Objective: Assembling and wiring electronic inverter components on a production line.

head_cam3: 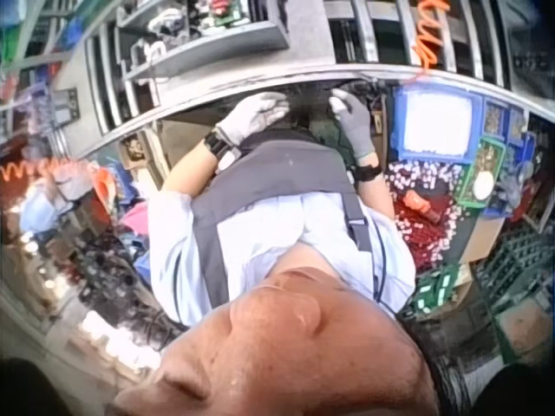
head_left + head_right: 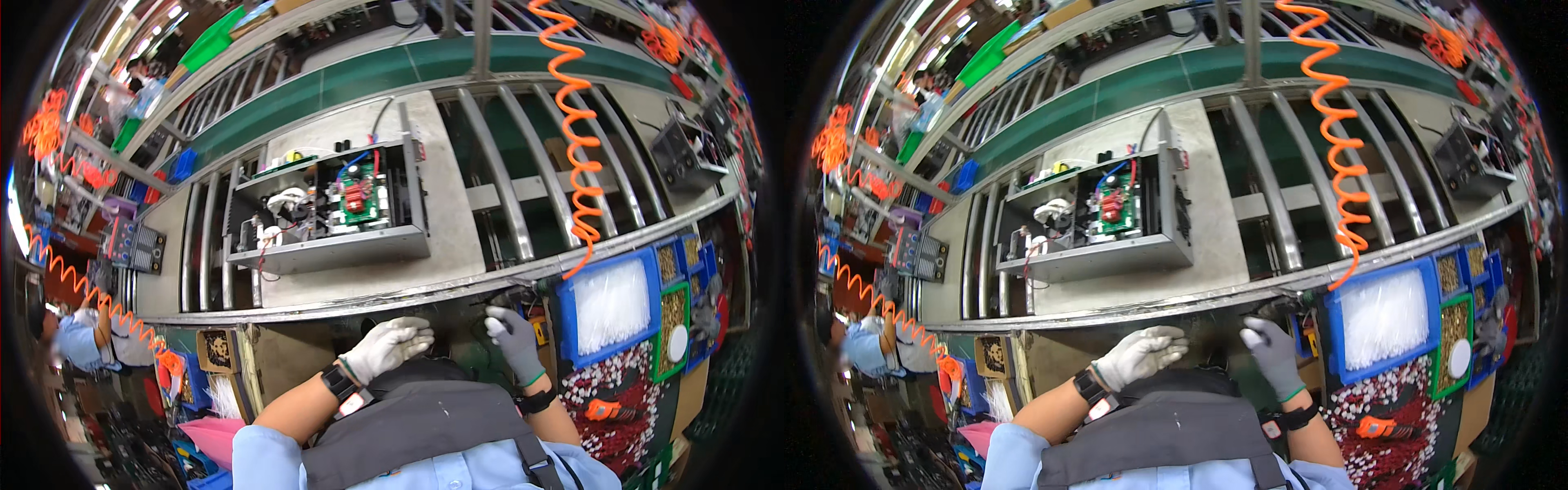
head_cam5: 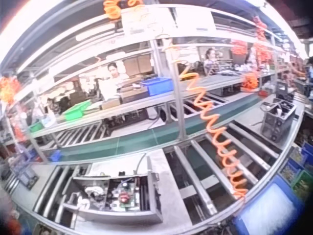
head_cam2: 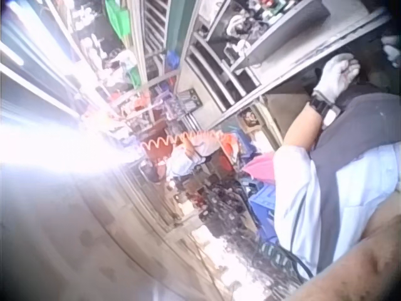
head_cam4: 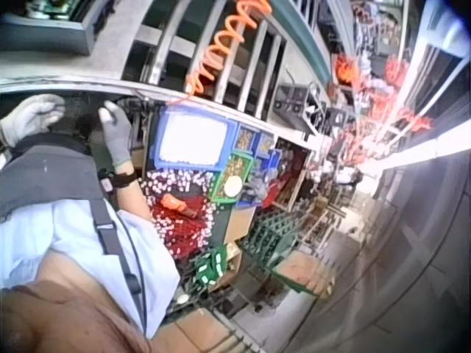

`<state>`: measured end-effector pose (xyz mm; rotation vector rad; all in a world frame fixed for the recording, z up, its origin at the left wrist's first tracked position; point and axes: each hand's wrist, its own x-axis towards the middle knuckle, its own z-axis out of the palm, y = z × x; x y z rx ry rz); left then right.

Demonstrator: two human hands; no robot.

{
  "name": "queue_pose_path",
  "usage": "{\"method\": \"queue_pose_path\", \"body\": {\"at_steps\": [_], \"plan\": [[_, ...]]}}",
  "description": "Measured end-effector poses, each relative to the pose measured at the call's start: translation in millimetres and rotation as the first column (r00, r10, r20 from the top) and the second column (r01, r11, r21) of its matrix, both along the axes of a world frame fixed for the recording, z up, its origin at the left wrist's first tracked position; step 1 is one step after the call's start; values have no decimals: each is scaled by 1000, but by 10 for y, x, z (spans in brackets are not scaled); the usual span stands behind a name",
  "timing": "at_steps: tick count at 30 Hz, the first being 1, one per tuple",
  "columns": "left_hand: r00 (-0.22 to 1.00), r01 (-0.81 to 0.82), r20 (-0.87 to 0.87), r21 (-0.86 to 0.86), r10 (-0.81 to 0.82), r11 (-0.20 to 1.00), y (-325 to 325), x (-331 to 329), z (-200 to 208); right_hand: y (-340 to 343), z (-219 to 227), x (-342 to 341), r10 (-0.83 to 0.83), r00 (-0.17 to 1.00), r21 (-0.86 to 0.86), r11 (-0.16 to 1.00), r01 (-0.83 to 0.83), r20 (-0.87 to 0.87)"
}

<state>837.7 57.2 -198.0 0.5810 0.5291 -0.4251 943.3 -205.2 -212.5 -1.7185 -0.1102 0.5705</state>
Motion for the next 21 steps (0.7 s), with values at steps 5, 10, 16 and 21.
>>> {"method": "queue_pose_path", "body": {"at_steps": [5, 10, 16, 21], "plan": [[993, 32, -119, 78, -23, 996, 388, -312, 243, -296, -1379, 114, -248, 899, -84, 969, 233, -362], [1000, -4, 24, 219, -2, 976, 791, -386, 293, -219, -1979, 607, -429, 764, 188, 801, 568, -482], [965, -89, 262, 347, -5, 934, 1460, -321, 609, 220, -142, 218, -259, 964, 223, 938, 266, -64], [929, 19, 332, 397, -163, 917, 1878, -25, 808, 1037, 1540, 143, -230, 871, 591, 802, -83, 434]]}}
